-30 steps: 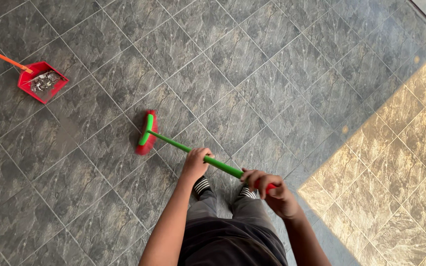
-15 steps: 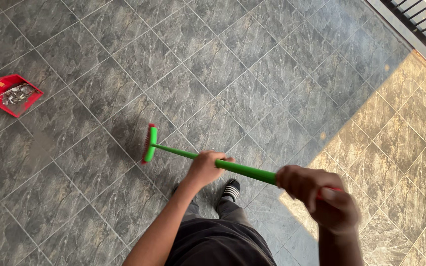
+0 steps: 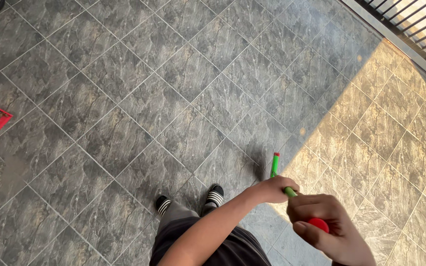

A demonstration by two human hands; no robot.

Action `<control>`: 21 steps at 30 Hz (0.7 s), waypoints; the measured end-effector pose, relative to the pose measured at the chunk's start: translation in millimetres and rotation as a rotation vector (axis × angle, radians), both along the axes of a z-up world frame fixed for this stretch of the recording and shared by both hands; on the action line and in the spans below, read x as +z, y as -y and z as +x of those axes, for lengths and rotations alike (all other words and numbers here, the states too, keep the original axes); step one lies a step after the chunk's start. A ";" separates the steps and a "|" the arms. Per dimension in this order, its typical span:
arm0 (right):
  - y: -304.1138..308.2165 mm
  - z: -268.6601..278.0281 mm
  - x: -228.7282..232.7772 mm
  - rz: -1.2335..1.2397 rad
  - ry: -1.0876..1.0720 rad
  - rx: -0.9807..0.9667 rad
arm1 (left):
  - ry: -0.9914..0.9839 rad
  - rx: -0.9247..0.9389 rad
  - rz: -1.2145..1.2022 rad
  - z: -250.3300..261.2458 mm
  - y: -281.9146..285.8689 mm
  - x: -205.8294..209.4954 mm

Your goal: The person sweeps debris from a tiled floor into a red dustpan using a broom.

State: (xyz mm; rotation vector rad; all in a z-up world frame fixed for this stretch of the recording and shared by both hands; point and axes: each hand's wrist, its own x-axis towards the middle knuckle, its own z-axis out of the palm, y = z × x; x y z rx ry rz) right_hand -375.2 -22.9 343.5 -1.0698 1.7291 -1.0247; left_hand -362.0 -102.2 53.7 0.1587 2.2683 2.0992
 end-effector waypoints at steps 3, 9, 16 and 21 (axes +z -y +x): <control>-2.1 -13.7 -21.3 -0.047 0.098 0.092 | 0.029 0.019 -0.007 -13.5 -13.1 -17.0; -43.7 -57.1 -49.6 -0.266 0.350 0.072 | 0.225 0.013 -0.250 -1.6 13.6 -7.6; -49.7 -88.7 -76.2 -0.505 0.463 0.066 | 0.044 0.159 -0.316 10.6 52.7 -21.4; -0.2 -99.6 -111.1 -0.590 0.556 0.192 | 0.051 0.245 -0.375 43.0 108.8 -43.9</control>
